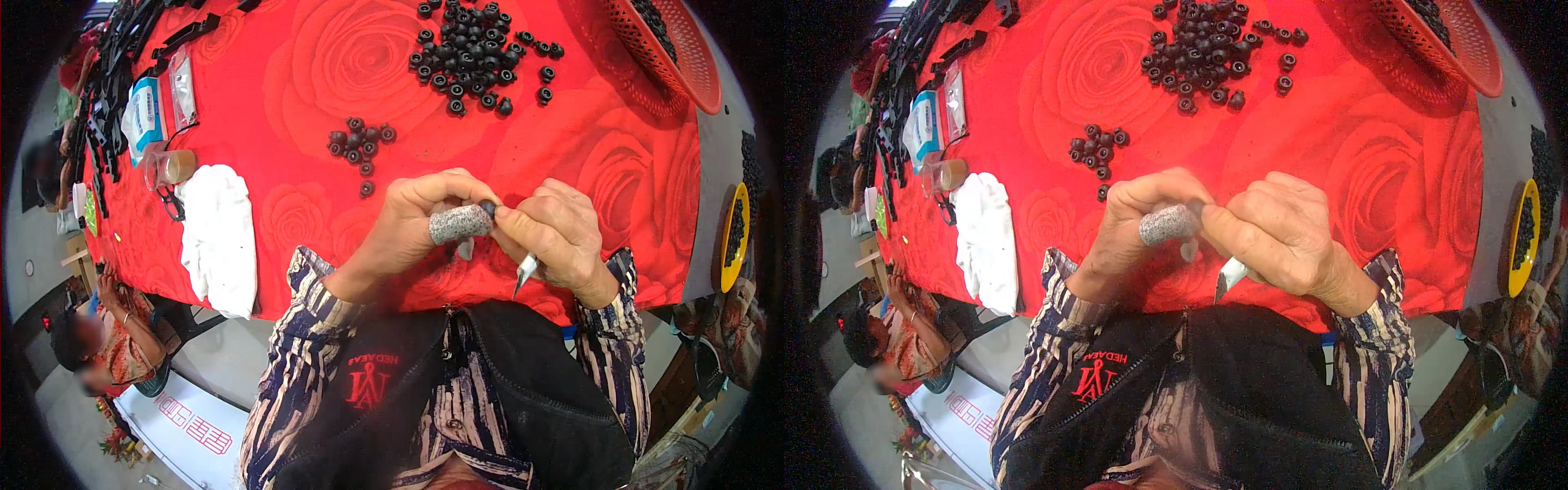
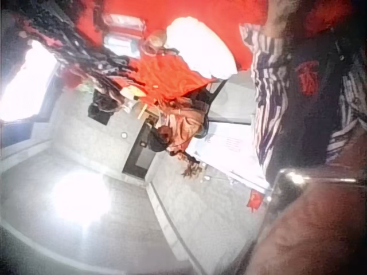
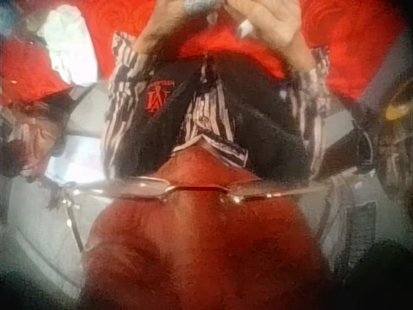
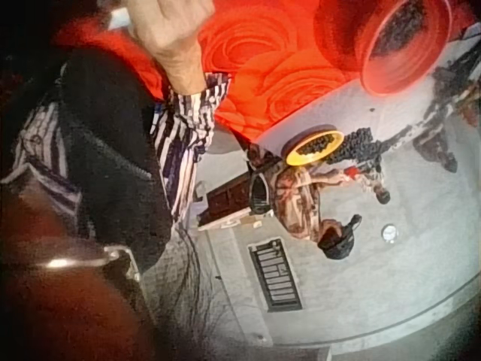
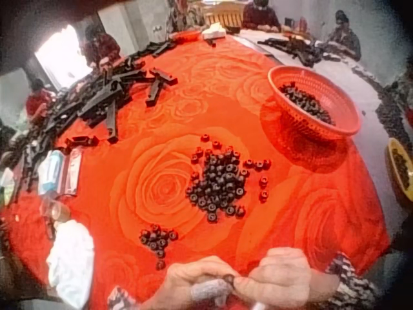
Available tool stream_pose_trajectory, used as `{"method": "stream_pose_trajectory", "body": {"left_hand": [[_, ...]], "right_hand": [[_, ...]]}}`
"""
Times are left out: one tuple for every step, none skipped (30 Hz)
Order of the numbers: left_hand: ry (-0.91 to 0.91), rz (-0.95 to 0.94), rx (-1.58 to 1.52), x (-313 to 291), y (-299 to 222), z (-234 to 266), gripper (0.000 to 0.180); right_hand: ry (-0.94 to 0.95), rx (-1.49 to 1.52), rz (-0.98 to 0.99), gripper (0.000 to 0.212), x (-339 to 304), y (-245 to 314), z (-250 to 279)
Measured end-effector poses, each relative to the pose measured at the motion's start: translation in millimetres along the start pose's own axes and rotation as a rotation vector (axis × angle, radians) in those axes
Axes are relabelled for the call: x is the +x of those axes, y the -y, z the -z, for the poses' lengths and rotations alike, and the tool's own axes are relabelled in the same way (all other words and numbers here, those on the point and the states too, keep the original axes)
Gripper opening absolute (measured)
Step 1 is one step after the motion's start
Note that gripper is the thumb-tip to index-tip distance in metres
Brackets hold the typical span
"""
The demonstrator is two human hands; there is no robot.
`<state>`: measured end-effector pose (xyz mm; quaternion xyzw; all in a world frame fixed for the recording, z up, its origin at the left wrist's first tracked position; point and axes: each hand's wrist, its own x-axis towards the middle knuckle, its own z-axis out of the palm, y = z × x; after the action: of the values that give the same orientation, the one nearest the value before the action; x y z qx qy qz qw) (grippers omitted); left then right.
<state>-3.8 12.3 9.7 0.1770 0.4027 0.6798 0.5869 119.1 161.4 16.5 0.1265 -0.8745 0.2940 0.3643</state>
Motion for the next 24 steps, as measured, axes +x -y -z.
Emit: {"method": "stream_pose_trajectory", "body": {"left_hand": [[0.013, -0.010, 0.011, -0.5, 0.4, 0.9, 0.016], [0.027, -0.022, 0.021, -0.2, 0.4, 1.7, 0.017], [0.027, -0.022, 0.019, 0.2, 1.1, 2.2, 0.017], [0.037, -0.043, 0.032, 0.6, 2.1, 2.8, 0.017], [0.046, -0.064, 0.046, 1.5, 2.1, 3.5, 0.018], [0.045, -0.063, 0.045, 2.3, 1.9, 4.2, 0.018], [0.046, -0.054, 0.041, 2.9, 1.6, 5.1, 0.018], [0.048, -0.050, 0.043, 2.4, -0.3, 4.5, 0.018], [0.047, -0.053, 0.046, 1.9, -1.8, 3.6, 0.018], [0.053, -0.074, 0.055, 1.3, -3.4, 2.6, 0.018], [0.059, -0.090, 0.060, 2.5, -3.4, 3.3, 0.017], [0.058, -0.089, 0.058, 4.0, -2.7, 4.9, 0.017], [0.075, -0.076, 0.065, 5.8, -1.8, 7.2, 0.017], [0.091, -0.062, 0.071, 6.0, -0.3, 8.7, 0.017], [0.090, -0.062, 0.069, 5.8, 0.5, 9.2, 0.017], [0.091, -0.016, 0.021, 5.6, 0.9, 9.4, 0.016], [0.092, 0.028, -0.025, 5.8, 0.5, 8.7, 0.015], [0.091, 0.028, -0.025, 5.1, -0.7, 6.6, 0.015], [0.049, 0.075, -0.055, 3.8, -2.7, 3.0, 0.015], [0.005, 0.122, -0.085, 2.1, -3.4, 0.6, 0.015], [0.005, 0.121, -0.085, 1.3, -2.1, -0.3, 0.015], [-0.020, 0.064, -0.066, 1.0, -0.2, -1.0, 0.016], [-0.043, 0.008, -0.048, 1.2, 1.2, -1.5, 0.016], [-0.042, 0.007, -0.048, 1.6, 2.1, -1.3, 0.016]], "right_hand": [[-0.018, -0.013, 0.014, 0.031, -0.4, 0.2, -0.7], [-0.016, -0.014, 0.014, 0.031, 0.1, 0.3, -0.2], [-0.007, -0.010, 0.017, 0.032, 0.3, 1.0, 0.7], [0.003, -0.007, 0.018, 0.032, 0.2, 1.5, 1.1], [0.003, -0.006, 0.018, 0.032, 0.5, 1.0, 1.1], [0.010, -0.015, 0.024, 0.033, 0.5, 0.5, 0.8], [0.017, -0.023, 0.029, 0.033, 0.1, -0.1, 0.4], [0.015, -0.023, 0.034, 0.033, 0.9, 0.2, 0.9], [0.018, -0.012, 0.029, 0.034, 1.4, 0.4, 1.6], [0.021, -0.001, 0.024, 0.035, 2.1, 0.7, 2.0], [0.023, 0.000, 0.022, 0.035, 1.3, -0.5, -0.4], [-0.008, 0.004, 0.013, 0.037, 0.1, -1.8, -4.4], [-0.039, 0.009, 0.005, 0.038, -0.2, -3.0, -6.6], [-0.037, 0.010, 0.003, 0.038, -0.2, -3.4, -6.2], [-0.011, 0.021, 0.000, 0.039, 0.4, -3.9, -4.9], [0.014, 0.033, -0.001, 0.040, 0.9, -4.3, -4.2], [0.014, 0.033, -0.001, 0.040, 0.1, -3.6, -4.2], [0.001, 0.011, -0.001, 0.039, -0.9, -2.3, -4.4], [-0.012, -0.012, -0.001, 0.038, -1.3, -1.5, -4.2], [-0.012, -0.011, 0.000, 0.038, -1.3, -0.8, -3.6], [0.002, -0.021, -0.005, 0.038, -0.8, -0.5, -2.4], [0.017, -0.031, -0.009, 0.037, -0.4, -0.5, -1.9], [0.017, -0.032, -0.008, 0.037, -0.9, -1.0, -2.7], [-0.008, -0.023, -0.008, 0.037, -2.0, -2.0, -4.5]]}}
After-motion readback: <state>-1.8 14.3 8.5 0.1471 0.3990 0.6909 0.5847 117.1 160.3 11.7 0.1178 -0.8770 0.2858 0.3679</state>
